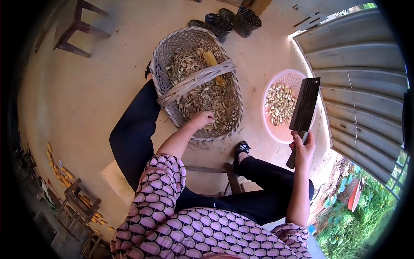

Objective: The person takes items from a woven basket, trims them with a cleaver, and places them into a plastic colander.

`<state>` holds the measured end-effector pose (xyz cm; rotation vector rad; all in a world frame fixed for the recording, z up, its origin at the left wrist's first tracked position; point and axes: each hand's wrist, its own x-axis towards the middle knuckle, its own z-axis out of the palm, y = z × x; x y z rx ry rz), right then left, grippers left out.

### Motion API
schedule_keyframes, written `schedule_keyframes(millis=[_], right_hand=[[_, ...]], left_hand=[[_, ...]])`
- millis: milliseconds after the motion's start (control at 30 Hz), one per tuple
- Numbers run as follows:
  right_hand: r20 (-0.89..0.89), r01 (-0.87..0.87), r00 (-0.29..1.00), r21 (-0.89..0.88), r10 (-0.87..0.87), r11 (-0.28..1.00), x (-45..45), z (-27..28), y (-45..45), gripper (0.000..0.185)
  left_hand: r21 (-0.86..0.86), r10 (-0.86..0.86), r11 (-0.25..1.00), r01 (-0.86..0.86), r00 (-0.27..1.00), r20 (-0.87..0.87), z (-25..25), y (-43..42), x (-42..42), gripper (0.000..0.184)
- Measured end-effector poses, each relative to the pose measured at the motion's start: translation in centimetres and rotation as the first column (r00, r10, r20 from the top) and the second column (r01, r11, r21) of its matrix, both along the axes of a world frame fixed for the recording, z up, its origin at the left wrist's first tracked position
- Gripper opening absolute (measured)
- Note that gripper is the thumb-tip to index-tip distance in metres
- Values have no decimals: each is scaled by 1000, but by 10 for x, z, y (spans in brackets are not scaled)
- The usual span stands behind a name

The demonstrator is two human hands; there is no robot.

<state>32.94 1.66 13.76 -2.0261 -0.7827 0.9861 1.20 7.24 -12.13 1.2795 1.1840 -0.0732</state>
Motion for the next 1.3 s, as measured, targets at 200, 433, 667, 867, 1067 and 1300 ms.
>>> schedule_keyframes(millis=[200, 433, 667, 867, 1067, 1300], right_hand=[[-66, 3, 998, -68, -7, 998, 1, -3, -1, 28], [-84, 13, 996, -94, -21, 996, 3, -4, -1, 36], [-79, -19, 997, -78, 13, 997, -3, 7, -1, 35], [-152, -78, 986, -21, 74, 997, -8, 14, -3, 29], [-229, -130, 964, 26, 133, 991, -14, 10, -17, 33], [-250, -221, 938, 98, 239, 970, -26, 13, -23, 29]], left_hand=[[350, -679, 557, 753, 656, -329, 6, -3, -11, 33], [494, -542, 410, 767, 640, -545, -12, 46, -46, 19], [257, 534, 837, -483, 824, -188, -34, 79, -54, 11], [-270, 840, 536, -800, 535, 84, 5, 30, -16, 28], [-743, 958, 286, -606, 190, 214, 64, -14, -7, 46], [-875, 965, 213, -435, -43, 257, 115, -28, 8, 33]])
